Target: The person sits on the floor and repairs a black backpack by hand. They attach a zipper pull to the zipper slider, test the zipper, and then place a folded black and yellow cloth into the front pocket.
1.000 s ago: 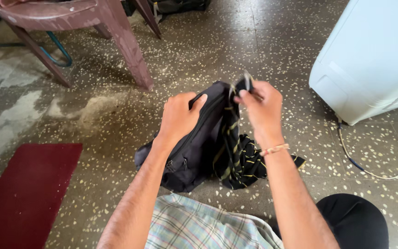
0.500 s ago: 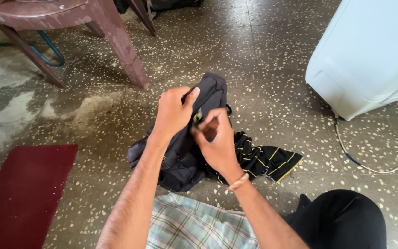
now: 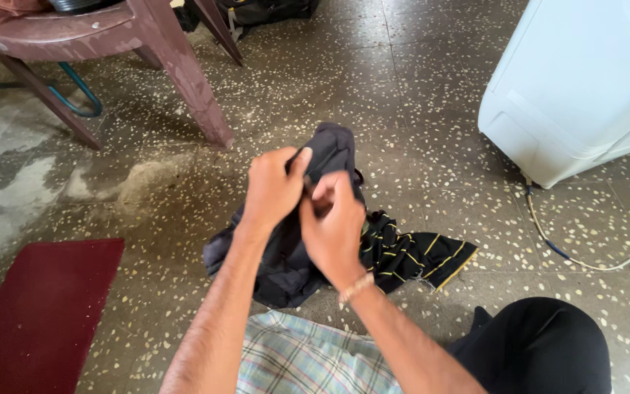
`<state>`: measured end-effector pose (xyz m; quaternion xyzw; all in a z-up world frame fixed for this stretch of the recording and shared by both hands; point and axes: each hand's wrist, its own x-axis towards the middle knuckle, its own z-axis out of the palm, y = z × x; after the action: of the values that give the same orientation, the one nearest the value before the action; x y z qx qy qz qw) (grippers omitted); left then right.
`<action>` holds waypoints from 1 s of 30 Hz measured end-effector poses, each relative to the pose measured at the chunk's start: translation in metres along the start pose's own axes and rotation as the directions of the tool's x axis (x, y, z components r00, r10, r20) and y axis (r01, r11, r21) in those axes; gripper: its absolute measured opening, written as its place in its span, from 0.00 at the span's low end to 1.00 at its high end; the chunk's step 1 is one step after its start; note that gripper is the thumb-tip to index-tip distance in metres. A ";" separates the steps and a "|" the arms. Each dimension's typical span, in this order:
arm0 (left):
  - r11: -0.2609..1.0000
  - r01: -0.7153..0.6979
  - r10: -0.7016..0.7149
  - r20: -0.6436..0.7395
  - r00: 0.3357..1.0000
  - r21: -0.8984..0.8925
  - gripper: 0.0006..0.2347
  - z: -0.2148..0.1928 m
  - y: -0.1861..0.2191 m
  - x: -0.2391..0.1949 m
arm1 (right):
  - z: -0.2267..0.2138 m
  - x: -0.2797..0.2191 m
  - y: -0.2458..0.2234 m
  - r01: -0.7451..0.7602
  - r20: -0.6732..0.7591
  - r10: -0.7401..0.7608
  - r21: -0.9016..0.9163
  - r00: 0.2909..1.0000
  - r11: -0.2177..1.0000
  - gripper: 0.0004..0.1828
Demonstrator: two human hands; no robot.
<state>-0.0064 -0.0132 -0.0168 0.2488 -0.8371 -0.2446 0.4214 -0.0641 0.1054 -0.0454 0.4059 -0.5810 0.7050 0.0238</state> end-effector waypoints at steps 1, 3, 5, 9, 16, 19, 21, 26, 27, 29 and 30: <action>0.999 0.036 -0.036 0.005 0.999 0.008 0.17 -0.005 -0.003 0.002 | -0.001 -0.007 0.000 -0.120 0.111 0.105 0.135 0.988 0.984 0.17; 0.997 0.073 -0.073 0.017 0.997 0.017 0.18 -0.010 -0.006 0.001 | -0.010 -0.007 0.008 -0.334 0.277 0.265 0.242 0.924 0.911 0.18; 0.997 0.069 -0.069 0.038 0.997 0.018 0.18 -0.012 -0.008 -0.003 | -0.025 0.012 0.020 -0.492 0.354 0.402 0.214 0.844 0.844 0.18; 0.999 0.036 -0.036 0.039 0.999 0.007 0.16 -0.003 0.001 -0.002 | -0.035 0.067 0.027 -0.286 -0.081 0.327 0.325 0.942 0.902 0.18; 0.990 0.045 -0.049 0.025 0.999 0.131 0.17 -0.011 0.011 -0.001 | -0.014 0.008 0.001 -0.082 0.241 0.088 -0.037 0.967 0.996 0.17; 0.944 0.024 -0.027 0.005 1.000 0.328 0.17 -0.019 0.016 0.000 | -0.025 -0.011 0.023 -0.195 0.439 0.121 0.128 0.890 0.973 0.22; 0.894 0.037 -0.038 -0.008 0.999 0.447 0.17 -0.023 0.024 -0.002 | -0.036 -0.009 0.047 -0.233 0.337 0.179 0.128 0.925 0.964 0.23; 0.839 0.033 -0.009 -0.046 0.999 0.544 0.13 -0.031 0.051 0.003 | -0.070 0.006 0.093 -0.540 0.197 0.507 0.187 0.839 0.821 0.14; 0.858 0.003 0.011 -0.025 1.000 0.513 0.12 -0.036 0.053 0.009 | -0.077 0.008 0.098 -0.518 0.199 0.483 0.208 0.853 0.829 0.13; 0.895 -0.035 0.030 0.018 0.999 0.445 0.12 -0.041 0.053 0.017 | -0.099 0.008 0.104 -0.493 0.215 0.450 0.234 0.867 0.838 0.11; 0.936 -0.099 0.097 0.021 0.995 0.337 0.12 -0.043 0.051 0.020 | -0.108 0.008 0.106 -0.515 0.197 0.479 0.231 0.855 0.825 0.09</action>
<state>0.0081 0.0040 0.0490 0.2747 -0.8788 -0.0770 0.3824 -0.1815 0.1579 -0.1246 0.2845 -0.5630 0.7326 -0.2555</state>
